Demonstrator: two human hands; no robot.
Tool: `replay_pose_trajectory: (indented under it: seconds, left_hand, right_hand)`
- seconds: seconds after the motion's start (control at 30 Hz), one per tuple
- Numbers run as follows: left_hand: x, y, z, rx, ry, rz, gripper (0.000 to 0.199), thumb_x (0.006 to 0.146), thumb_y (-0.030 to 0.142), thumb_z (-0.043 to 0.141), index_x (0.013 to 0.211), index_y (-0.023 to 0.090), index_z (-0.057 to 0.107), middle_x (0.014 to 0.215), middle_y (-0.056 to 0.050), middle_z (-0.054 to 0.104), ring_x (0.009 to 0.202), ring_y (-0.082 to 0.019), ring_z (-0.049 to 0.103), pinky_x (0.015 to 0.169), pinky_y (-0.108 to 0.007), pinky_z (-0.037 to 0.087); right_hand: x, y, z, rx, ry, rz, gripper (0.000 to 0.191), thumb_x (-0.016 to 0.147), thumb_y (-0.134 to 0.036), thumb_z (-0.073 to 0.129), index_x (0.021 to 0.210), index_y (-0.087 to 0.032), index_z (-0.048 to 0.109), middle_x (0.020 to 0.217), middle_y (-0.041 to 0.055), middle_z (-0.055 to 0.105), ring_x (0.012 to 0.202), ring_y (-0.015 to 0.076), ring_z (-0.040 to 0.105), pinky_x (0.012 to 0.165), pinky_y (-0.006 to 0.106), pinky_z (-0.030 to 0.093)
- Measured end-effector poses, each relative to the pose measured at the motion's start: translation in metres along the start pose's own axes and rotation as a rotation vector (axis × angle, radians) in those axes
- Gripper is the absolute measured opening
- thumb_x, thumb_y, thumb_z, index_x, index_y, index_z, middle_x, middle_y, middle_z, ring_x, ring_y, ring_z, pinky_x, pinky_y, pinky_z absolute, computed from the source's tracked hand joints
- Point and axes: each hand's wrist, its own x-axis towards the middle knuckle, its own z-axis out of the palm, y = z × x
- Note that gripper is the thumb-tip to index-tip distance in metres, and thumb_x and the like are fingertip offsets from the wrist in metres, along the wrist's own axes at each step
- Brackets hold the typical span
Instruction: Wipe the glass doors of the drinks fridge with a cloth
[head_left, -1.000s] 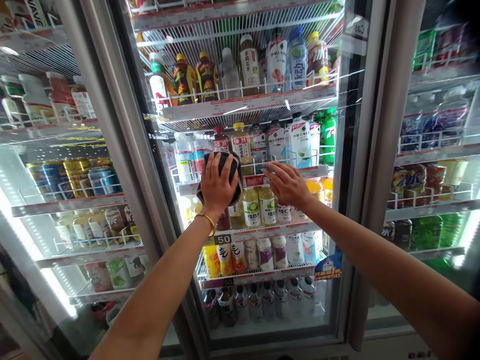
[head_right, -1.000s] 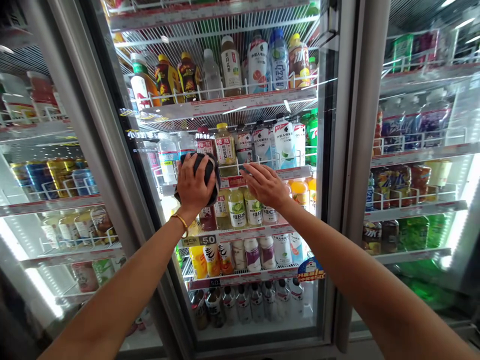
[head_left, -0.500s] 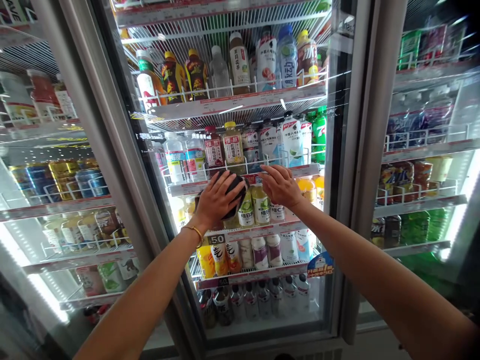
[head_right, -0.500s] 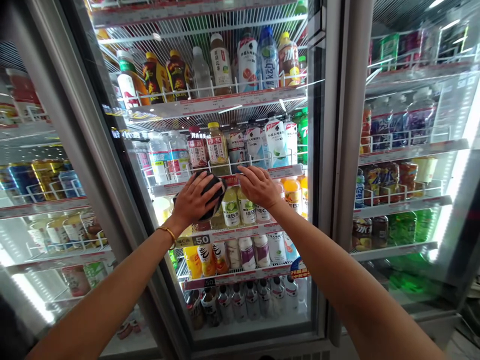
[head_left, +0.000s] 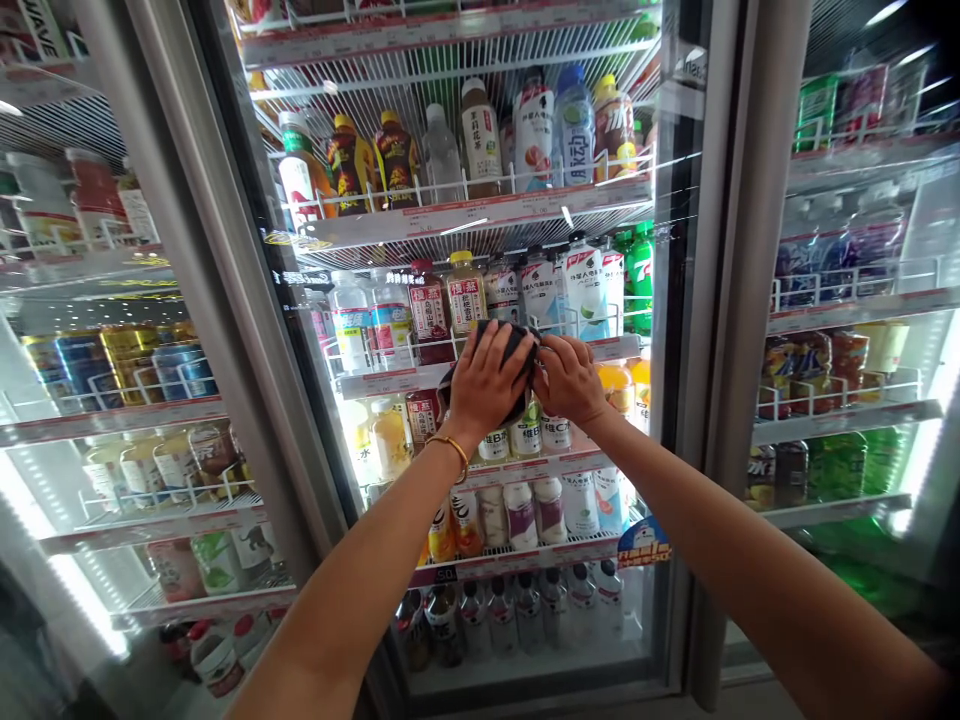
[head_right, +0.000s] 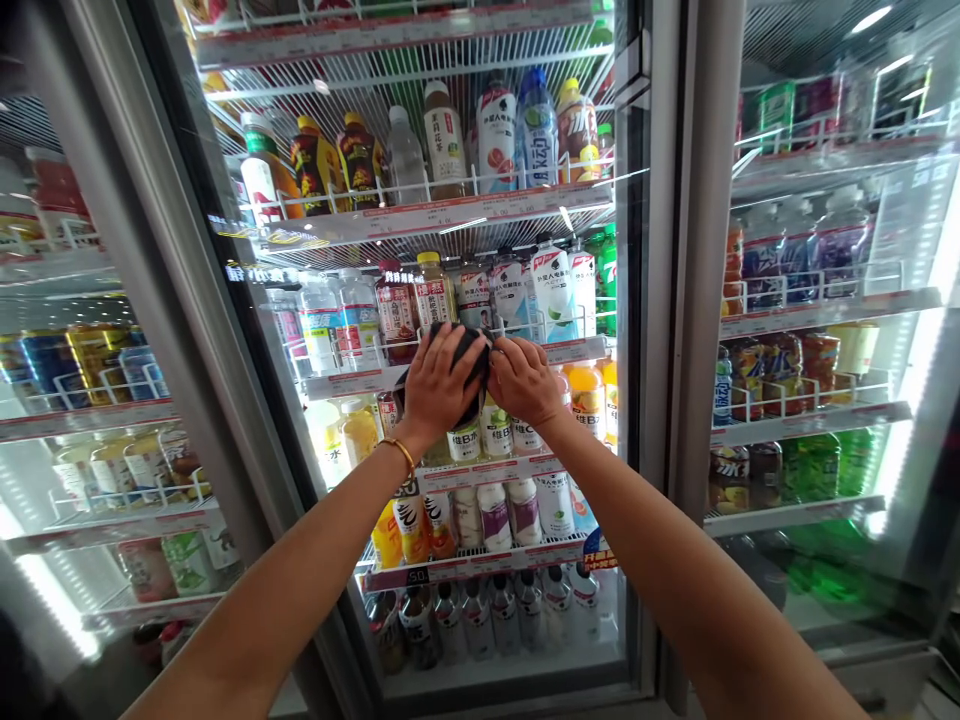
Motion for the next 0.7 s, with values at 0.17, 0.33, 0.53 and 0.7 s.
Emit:
replay_pose_trajectory:
  seconds: [0.17,0.33,0.53,0.7]
  left_hand:
    - [-0.034,-0.025,-0.022,-0.057,-0.105,0.214,0.046,0.092,0.034,0.05,0.137,0.027,0.044,0.139,-0.008,0.051,0.137,-0.024,0.037,0.114,-0.043,0.031]
    - [-0.021,-0.047,-0.028,-0.033,0.046,-0.155,0.047,0.093,0.037,0.047,0.137,0.024,0.043,0.141,-0.011,0.047,0.14,-0.027,0.032,0.115,-0.048,0.029]
    - [0.019,-0.016,0.003,-0.067,0.173,-0.308,0.047,0.093,0.038,0.044,0.138,0.023,0.042,0.144,-0.011,0.043,0.142,-0.029,0.027,0.116,-0.055,0.022]
    - [0.015,0.01,0.009,-0.058,0.025,-0.154,0.046,0.094,0.035,0.044,0.138,0.024,0.042,0.144,-0.01,0.045,0.14,-0.027,0.031,0.116,-0.05,0.026]
  right_hand:
    - [-0.001,0.0,-0.001,0.035,-0.051,0.019,0.015,0.084,-0.024,0.051,0.095,-0.018,0.06,0.109,0.0103,0.061,0.105,0.0224,0.05,0.091,0.036,0.04]
    - [-0.001,-0.001,0.0,0.038,-0.062,0.023,0.016,0.085,-0.022,0.048,0.096,-0.019,0.059,0.107,0.01,0.061,0.105,0.0228,0.051,0.089,0.036,0.041]
    - [0.0,-0.001,0.003,0.086,-0.047,0.043,0.019,0.085,-0.022,0.049,0.101,-0.018,0.059,0.107,0.0102,0.061,0.105,0.0222,0.051,0.092,0.037,0.042]
    - [0.004,0.003,-0.001,0.131,-0.074,-0.008,0.02,0.085,-0.019,0.046,0.099,-0.015,0.06,0.109,0.0128,0.061,0.11,0.0222,0.049,0.095,0.037,0.043]
